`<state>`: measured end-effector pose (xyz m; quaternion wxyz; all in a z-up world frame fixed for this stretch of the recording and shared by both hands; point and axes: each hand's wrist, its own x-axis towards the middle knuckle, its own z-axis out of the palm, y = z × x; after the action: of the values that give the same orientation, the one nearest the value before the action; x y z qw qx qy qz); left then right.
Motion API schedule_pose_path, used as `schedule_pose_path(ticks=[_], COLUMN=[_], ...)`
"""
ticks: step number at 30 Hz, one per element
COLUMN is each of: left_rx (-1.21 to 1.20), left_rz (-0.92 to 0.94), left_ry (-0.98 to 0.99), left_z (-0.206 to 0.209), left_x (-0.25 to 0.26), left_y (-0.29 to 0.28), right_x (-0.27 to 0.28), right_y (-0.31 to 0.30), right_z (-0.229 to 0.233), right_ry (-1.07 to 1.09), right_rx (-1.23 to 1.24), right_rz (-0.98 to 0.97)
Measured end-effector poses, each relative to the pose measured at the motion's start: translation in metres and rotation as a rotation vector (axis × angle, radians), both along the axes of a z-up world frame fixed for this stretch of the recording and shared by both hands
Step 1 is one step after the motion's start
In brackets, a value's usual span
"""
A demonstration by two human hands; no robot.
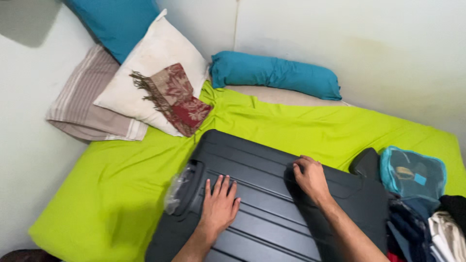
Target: The person opens a black suitcase on a bed, pulls back the internal mesh divider, and places folded clothes into the compartment.
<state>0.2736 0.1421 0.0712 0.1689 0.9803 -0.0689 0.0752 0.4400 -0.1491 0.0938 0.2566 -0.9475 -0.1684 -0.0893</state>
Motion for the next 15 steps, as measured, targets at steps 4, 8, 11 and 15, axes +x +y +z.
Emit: schedule_pose_path(ticks=[4,8,11,15], left_rx=[0.037,-0.007,-0.12,-0.541], left_rz=[0.047,0.128,0.225,0.389], left_ry=[-0.035,-0.048,-0.065,0.076], left_z=[-0.002,-0.019,-0.054,-0.121], left_x=[-0.013,-0.026,-0.039,-0.047], left_y=[0.06,0.115,0.156,0.209], right_x=[-0.029,-0.059,-0.081,-0.108], right_y=[0.042,0.076,0.095,0.112], right_z=[0.003,-0.001,-0.006,-0.006], right_ry=[0.031,0.062,0.088,0.109], right_rx=[-0.018,0.022,0.01,0.0], right_rz=[-0.028,-0.033,-0.029,-0.012])
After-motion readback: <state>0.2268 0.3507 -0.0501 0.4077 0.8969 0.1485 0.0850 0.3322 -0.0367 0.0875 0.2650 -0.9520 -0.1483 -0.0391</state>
